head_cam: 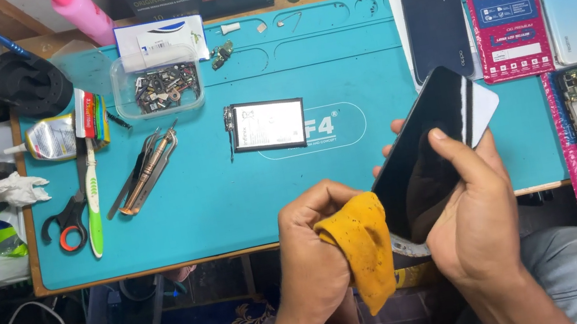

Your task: Cleaning the internal frame and components of a disassembled smartphone using a cloth to prepare it for screen installation.

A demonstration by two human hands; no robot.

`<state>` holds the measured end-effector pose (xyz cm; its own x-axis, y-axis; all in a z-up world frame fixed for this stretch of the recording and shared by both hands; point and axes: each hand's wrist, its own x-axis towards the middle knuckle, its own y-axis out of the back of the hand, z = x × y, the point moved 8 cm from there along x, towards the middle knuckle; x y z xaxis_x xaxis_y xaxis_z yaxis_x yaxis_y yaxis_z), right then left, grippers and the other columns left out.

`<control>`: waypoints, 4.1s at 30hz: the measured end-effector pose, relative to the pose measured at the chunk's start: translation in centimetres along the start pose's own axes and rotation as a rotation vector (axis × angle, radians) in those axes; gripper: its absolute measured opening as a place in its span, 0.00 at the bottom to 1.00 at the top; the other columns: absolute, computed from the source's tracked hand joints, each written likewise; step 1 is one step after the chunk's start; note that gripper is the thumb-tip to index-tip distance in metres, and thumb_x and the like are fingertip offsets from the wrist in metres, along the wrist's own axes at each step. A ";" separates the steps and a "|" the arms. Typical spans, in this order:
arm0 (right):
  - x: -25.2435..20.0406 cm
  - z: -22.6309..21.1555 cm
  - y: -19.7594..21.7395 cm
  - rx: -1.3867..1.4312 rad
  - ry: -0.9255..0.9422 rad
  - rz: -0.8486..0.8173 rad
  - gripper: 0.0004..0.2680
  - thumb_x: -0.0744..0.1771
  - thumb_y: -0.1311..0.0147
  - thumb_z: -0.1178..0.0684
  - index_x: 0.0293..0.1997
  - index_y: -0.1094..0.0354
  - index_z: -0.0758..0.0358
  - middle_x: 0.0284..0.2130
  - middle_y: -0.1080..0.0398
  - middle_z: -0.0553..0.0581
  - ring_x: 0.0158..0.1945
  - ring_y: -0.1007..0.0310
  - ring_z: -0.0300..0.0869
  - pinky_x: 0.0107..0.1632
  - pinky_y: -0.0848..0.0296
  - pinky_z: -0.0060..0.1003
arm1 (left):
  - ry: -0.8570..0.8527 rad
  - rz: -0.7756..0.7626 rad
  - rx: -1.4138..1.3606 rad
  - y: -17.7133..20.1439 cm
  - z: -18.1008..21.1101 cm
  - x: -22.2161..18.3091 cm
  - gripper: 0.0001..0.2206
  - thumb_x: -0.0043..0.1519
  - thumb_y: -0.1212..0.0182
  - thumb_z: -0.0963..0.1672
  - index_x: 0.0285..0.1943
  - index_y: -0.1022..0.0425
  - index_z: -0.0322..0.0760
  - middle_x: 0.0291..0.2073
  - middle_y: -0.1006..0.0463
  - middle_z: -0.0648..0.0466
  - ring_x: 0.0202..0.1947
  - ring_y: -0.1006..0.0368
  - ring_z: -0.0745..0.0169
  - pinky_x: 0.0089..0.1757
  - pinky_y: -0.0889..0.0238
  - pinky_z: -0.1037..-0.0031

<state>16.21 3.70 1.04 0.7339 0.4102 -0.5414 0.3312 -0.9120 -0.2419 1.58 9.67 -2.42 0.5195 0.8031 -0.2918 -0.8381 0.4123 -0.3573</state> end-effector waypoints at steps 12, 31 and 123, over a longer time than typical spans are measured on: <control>1.5 -0.5 1.6 0.037 -0.057 0.053 0.16 0.70 0.52 0.57 0.66 0.35 0.53 0.52 0.26 0.63 0.50 0.26 0.48 0.56 0.19 0.52 | 0.027 0.065 0.251 2.5 1.8 -0.2 0.12 0.57 0.34 0.33 0.45 0.13 0.36 0.38 0.12 0.54 0.41 0.19 0.67 0.40 0.27 0.76; 0.4 -2.3 3.1 0.053 -0.207 0.081 0.16 0.71 0.58 0.55 0.68 0.35 0.58 0.58 0.26 0.66 0.60 0.25 0.55 0.67 0.24 0.58 | 0.554 0.583 0.327 20.8 -21.3 -3.7 0.21 0.59 0.29 0.44 0.64 0.21 0.45 0.60 0.13 0.57 0.63 0.21 0.64 0.60 0.34 0.71; 1.1 -3.3 3.9 0.082 0.093 -0.240 0.25 0.70 0.55 0.59 0.80 0.48 0.53 0.65 0.30 0.66 0.73 0.29 0.59 0.68 0.26 0.57 | 0.256 -0.032 -0.122 -6.2 -3.4 -1.1 0.41 0.55 0.26 0.36 0.82 0.38 0.35 0.27 0.22 0.55 0.28 0.20 0.71 0.39 0.16 0.77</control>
<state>20.27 0.63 2.19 0.6931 0.6093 -0.3853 0.4560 -0.7845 -0.4203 6.78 4.70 -2.90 0.5833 0.6494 -0.4879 -0.8026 0.3684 -0.4692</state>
